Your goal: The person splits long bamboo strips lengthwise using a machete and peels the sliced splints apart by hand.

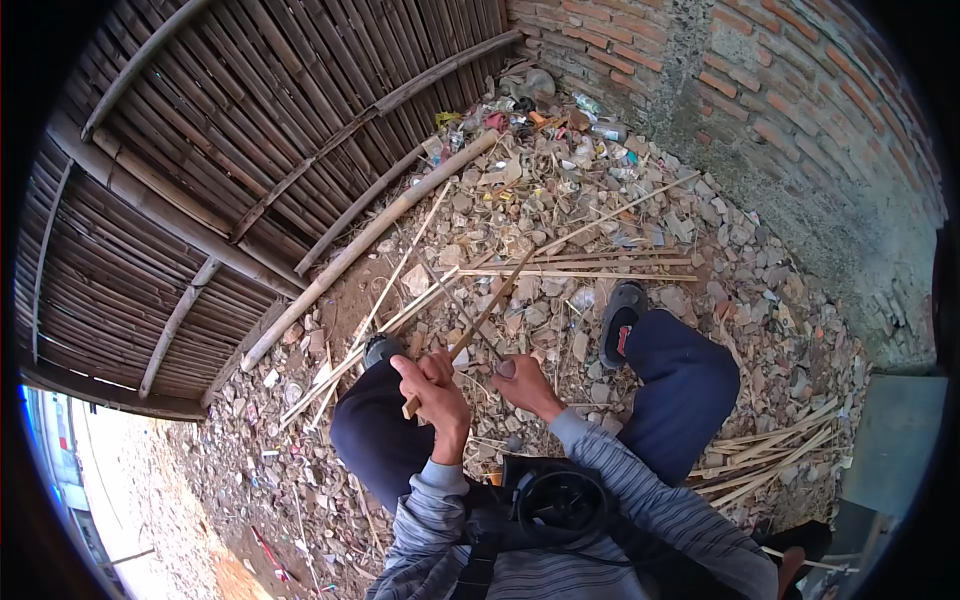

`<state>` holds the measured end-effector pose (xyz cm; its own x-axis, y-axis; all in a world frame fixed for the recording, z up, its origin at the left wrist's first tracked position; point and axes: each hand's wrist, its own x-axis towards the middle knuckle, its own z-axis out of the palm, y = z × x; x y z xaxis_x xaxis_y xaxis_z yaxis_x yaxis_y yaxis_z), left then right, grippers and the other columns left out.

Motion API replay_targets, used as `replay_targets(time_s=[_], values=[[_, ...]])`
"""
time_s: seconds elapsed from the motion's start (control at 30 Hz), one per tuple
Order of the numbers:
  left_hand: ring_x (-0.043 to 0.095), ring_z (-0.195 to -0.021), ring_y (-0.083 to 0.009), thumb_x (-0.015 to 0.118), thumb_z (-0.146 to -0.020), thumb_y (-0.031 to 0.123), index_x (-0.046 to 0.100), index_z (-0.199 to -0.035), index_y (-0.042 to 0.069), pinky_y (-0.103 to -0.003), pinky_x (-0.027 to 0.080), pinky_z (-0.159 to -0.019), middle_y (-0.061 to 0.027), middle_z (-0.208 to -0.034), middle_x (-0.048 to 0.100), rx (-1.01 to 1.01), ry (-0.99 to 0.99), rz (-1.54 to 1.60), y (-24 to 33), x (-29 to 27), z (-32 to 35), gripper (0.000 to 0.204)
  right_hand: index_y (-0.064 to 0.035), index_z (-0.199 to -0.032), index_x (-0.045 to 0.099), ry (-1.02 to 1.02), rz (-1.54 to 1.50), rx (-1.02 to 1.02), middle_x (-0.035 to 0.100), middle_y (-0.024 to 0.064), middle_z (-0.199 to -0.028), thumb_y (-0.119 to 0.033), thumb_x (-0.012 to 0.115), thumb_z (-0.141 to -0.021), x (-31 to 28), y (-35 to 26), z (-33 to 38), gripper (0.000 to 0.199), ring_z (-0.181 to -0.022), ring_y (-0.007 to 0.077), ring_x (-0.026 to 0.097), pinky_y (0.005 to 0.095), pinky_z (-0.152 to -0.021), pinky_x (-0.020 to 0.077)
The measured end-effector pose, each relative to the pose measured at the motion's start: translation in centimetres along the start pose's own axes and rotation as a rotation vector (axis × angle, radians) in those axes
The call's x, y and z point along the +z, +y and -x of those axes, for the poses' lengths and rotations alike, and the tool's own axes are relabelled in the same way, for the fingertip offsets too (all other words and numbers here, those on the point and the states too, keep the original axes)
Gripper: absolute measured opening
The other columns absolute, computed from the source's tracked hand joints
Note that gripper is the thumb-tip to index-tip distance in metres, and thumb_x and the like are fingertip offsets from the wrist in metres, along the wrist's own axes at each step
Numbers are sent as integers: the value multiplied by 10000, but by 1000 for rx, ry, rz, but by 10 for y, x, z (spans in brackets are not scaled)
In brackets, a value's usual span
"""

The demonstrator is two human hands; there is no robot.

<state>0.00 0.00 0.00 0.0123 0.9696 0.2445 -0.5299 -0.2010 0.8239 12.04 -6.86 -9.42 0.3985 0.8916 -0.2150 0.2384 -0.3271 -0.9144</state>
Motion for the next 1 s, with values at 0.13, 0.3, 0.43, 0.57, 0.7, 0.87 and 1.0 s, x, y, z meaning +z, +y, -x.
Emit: replay_targets(time_s=[0.13,0.3,0.43,0.57,0.7,0.87,1.0], values=[[169,-581,-139,320,-1174,450,195,-654,143,-337,215,-607,25,-598,179,-13,58,31,8,5,3,617,74,-1047,739,-39,56,-127,722,268,-853,-229,761,-820,7,-17,12,379,-844,423,730,459,-761,564],[199,-585,-142,348,-1164,473,197,-641,129,-339,228,-604,20,-585,211,-32,153,12,11,12,3,644,28,-930,712,83,39,-180,633,178,-648,-175,745,-846,22,9,5,222,-567,246,569,415,-606,486],[214,-598,-147,353,-1163,473,216,-658,130,-342,233,-612,15,-598,213,-44,188,50,17,10,-4,626,46,-908,701,86,50,-194,625,173,-639,-164,760,-817,17,-18,15,237,-551,262,564,410,-587,485],[209,-591,-145,358,-1162,473,219,-659,134,-344,230,-608,16,-597,208,-30,204,51,17,12,-1,622,56,-895,691,73,75,-209,627,201,-662,-161,759,-809,19,-21,15,243,-579,282,600,422,-606,492],[203,-584,-143,362,-1163,465,211,-659,136,-344,227,-603,18,-593,205,-40,171,84,11,12,-3,620,58,-867,688,159,29,-39,645,191,-673,-163,756,-816,14,35,-8,237,-625,318,659,454,-631,503],[194,-594,-141,355,-1166,458,220,-688,136,-333,230,-608,24,-616,187,-8,132,30,12,7,-6,592,70,-935,700,73,-8,-113,654,202,-687,-160,747,-816,20,5,12,263,-625,286,628,432,-646,508],[208,-630,-143,355,-1165,467,241,-722,133,-329,243,-631,21,-658,206,-38,230,117,12,9,-8,566,65,-935,705,53,-10,-220,638,219,-678,-156,729,-810,27,1,13,255,-601,323,600,433,-630,492]])
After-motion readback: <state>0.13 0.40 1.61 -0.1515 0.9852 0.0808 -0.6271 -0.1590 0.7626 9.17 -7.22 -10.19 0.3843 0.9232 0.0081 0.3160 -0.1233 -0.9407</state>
